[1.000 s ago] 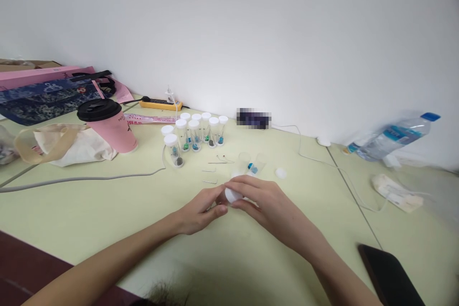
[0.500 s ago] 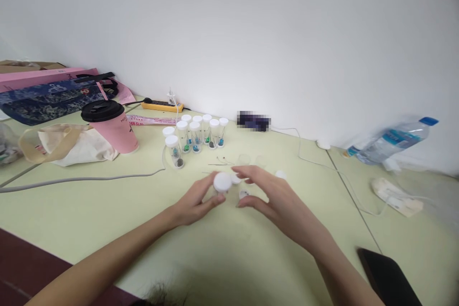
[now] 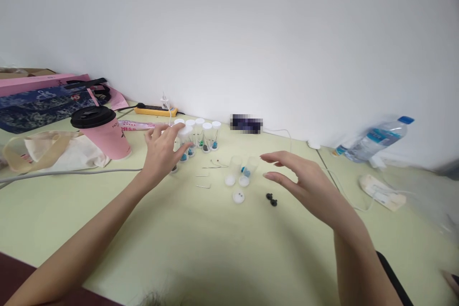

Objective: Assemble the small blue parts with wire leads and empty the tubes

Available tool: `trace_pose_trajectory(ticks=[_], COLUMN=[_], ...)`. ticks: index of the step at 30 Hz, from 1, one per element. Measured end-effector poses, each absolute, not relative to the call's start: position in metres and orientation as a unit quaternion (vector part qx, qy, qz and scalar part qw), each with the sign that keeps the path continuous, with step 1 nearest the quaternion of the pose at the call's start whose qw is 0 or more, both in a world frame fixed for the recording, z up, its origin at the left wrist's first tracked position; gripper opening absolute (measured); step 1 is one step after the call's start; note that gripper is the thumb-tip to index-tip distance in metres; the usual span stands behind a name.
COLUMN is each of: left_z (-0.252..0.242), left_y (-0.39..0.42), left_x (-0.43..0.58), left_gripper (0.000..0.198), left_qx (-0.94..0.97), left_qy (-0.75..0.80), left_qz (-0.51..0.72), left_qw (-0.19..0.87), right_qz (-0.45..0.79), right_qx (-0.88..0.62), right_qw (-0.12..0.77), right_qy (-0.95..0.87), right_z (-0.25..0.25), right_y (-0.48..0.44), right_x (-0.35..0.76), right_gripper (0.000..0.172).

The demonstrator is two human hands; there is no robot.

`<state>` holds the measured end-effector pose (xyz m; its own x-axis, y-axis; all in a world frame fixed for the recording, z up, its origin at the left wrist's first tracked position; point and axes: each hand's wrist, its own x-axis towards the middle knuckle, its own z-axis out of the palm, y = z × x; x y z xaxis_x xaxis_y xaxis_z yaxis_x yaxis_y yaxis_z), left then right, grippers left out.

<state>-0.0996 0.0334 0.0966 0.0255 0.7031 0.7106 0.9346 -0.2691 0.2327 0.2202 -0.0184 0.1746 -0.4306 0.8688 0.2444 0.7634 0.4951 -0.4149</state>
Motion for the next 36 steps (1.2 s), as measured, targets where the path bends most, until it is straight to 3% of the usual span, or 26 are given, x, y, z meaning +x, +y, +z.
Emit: trace_pose_trajectory(ticks=[7,20,26,31,36], left_z=[0.079,0.074,0.066,0.045,0.023], left_y=[0.053,0.056,0.041,0.021,0.022], left_x=[-0.110,-0.121,-0.109,-0.057,-0.022], left_gripper=[0.023,0.017,0.021,0.024,0.038], left_qx=[-0.672,-0.702,-0.723,-0.824,-0.811], left_qy=[-0.593,-0.553,-0.508,-0.440,-0.453], left_qz=[-0.353,-0.373,-0.386,-0.351,-0.341], left_qw=[0.269,0.249,0.264,0.061,-0.143], right_qz=[0.138,0.096,0.100,0.143,0.190], right_qx=[-0.507,-0.494,-0.499,-0.499,-0.499], right_qw=[0.202,0.187,0.145,0.146,0.181], right_qy=[-0.827,-0.844,-0.849,-0.842,-0.826], right_z=[0.163,0.142,0.128,0.116,0.108], right_y=[-0.004,0.008,0.015,0.023,0.028], right_x=[0.221,0.212,0.212,0.210,0.207], right_gripper=[0.031,0.033,0.045,0.045,0.034])
